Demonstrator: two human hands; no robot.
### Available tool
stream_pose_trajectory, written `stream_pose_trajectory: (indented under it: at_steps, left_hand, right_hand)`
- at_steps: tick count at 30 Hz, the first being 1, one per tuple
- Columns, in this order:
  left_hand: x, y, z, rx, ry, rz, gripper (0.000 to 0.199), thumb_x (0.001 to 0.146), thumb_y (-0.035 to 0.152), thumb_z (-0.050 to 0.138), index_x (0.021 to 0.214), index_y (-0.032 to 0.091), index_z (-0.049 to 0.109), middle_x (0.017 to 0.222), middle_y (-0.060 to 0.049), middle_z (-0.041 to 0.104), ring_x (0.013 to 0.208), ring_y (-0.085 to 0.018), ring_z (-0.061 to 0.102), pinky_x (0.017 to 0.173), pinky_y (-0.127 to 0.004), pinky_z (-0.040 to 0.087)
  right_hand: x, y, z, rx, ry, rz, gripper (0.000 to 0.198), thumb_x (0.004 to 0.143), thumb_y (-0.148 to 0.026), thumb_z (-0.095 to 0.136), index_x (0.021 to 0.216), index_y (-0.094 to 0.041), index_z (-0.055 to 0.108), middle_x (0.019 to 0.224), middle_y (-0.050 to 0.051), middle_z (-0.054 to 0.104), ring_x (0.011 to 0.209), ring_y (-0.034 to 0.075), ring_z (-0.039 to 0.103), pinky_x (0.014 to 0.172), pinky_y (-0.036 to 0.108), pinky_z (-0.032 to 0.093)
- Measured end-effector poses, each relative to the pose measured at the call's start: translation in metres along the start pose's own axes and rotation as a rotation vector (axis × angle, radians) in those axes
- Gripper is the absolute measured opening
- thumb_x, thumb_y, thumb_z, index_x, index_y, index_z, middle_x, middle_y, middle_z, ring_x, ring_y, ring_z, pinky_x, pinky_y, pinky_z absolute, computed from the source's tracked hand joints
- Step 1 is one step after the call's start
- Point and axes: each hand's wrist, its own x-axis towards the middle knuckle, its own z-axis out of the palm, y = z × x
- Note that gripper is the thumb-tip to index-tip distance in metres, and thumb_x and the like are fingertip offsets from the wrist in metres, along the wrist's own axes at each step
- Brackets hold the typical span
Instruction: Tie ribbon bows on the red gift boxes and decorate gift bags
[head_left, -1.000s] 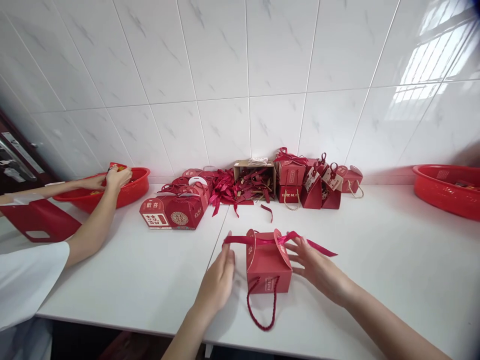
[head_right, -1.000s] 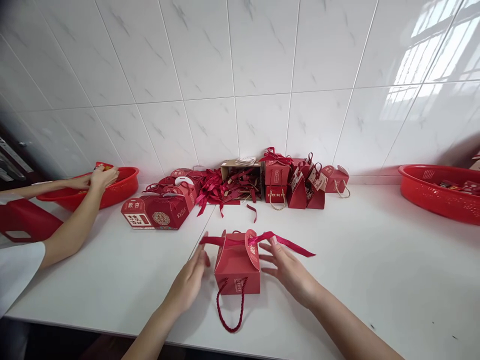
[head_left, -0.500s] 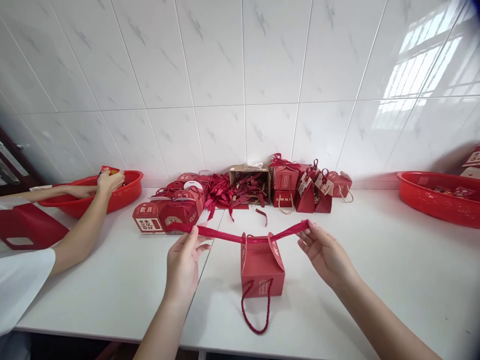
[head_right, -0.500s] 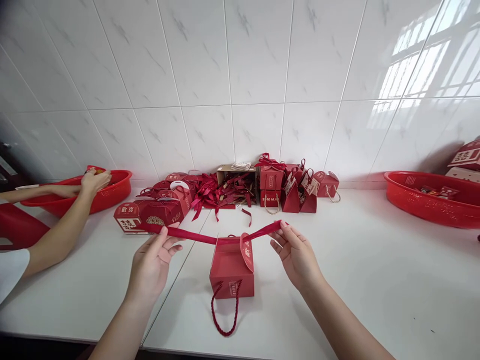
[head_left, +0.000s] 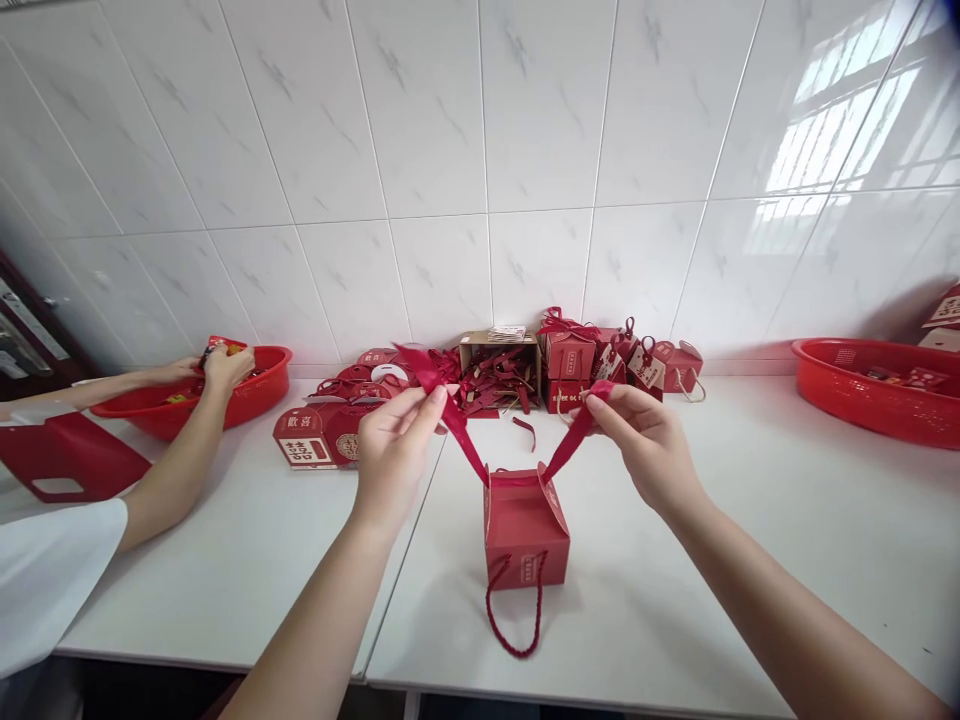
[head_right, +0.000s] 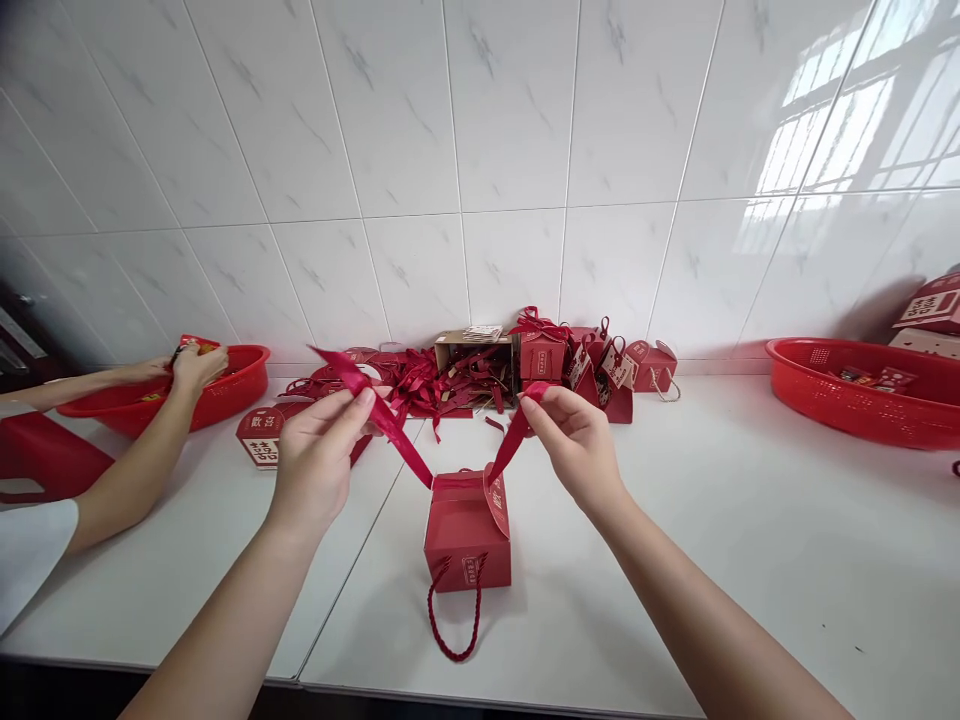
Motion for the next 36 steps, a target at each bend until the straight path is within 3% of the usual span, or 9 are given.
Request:
stream_pose_trajectory:
  at_steps: [6,10,15,22,29,36]
  left_hand:
    - [0.006,0.007,0.017,0.012,-0.139,0.015,0.025,0.081,0.041,0.07,0.091,0.02,0.077,0.085,-0.003,0.074,0.09,-0.017,0.065,0.087,-0.027,0.048]
    - [0.005,0.007,0.023,0.029,-0.169,-0.007,0.027,0.083,0.043,0.067,0.092,0.019,0.076,0.081,-0.003,0.073,0.086,-0.016,0.065,0.083,-0.026,0.048]
    - [0.004,0.005,0.032,-0.044,-0.244,-0.006,0.026,0.088,0.042,0.061,0.093,0.02,0.073,0.08,-0.002,0.071,0.084,-0.015,0.065,0.082,-0.027,0.049]
    - [0.004,0.001,0.035,-0.05,-0.228,0.004,0.025,0.088,0.041,0.061,0.093,0.019,0.071,0.08,-0.002,0.071,0.085,-0.016,0.066,0.083,-0.028,0.049]
    - [0.006,0.004,0.031,-0.057,-0.126,0.0,0.028,0.085,0.045,0.064,0.09,0.019,0.07,0.075,-0.002,0.07,0.078,-0.016,0.066,0.077,-0.028,0.048]
    - [0.004,0.014,0.036,0.001,-0.162,0.014,0.029,0.083,0.046,0.065,0.085,0.018,0.07,0.072,-0.001,0.066,0.073,-0.014,0.062,0.073,-0.026,0.048]
  right_hand:
    - [0.014,-0.018,0.019,0.057,-0.056,-0.057,0.023,0.077,-0.039,0.074,0.086,-0.021,0.064,0.077,0.002,0.068,0.077,0.018,0.067,0.07,0.032,0.053]
    - [0.02,-0.026,0.029,0.038,-0.1,-0.079,0.021,0.08,-0.04,0.071,0.077,-0.019,0.066,0.073,0.002,0.068,0.071,0.016,0.067,0.067,0.029,0.053]
    - [0.024,-0.029,0.035,0.119,-0.153,-0.102,0.019,0.077,-0.036,0.074,0.087,-0.021,0.067,0.074,0.001,0.07,0.07,0.015,0.067,0.069,0.03,0.056]
    - [0.031,-0.032,0.034,0.177,-0.11,-0.133,0.016,0.078,-0.034,0.074,0.084,-0.021,0.068,0.078,0.0,0.069,0.071,0.013,0.066,0.067,0.026,0.054]
    - [0.026,-0.027,0.033,0.122,-0.098,-0.085,0.018,0.078,-0.038,0.073,0.08,-0.021,0.068,0.078,0.001,0.068,0.071,0.013,0.064,0.068,0.027,0.052]
    - [0.021,-0.022,0.038,0.261,-0.149,0.0,0.017,0.08,-0.036,0.072,0.08,-0.021,0.065,0.071,-0.001,0.066,0.065,0.012,0.064,0.066,0.026,0.053]
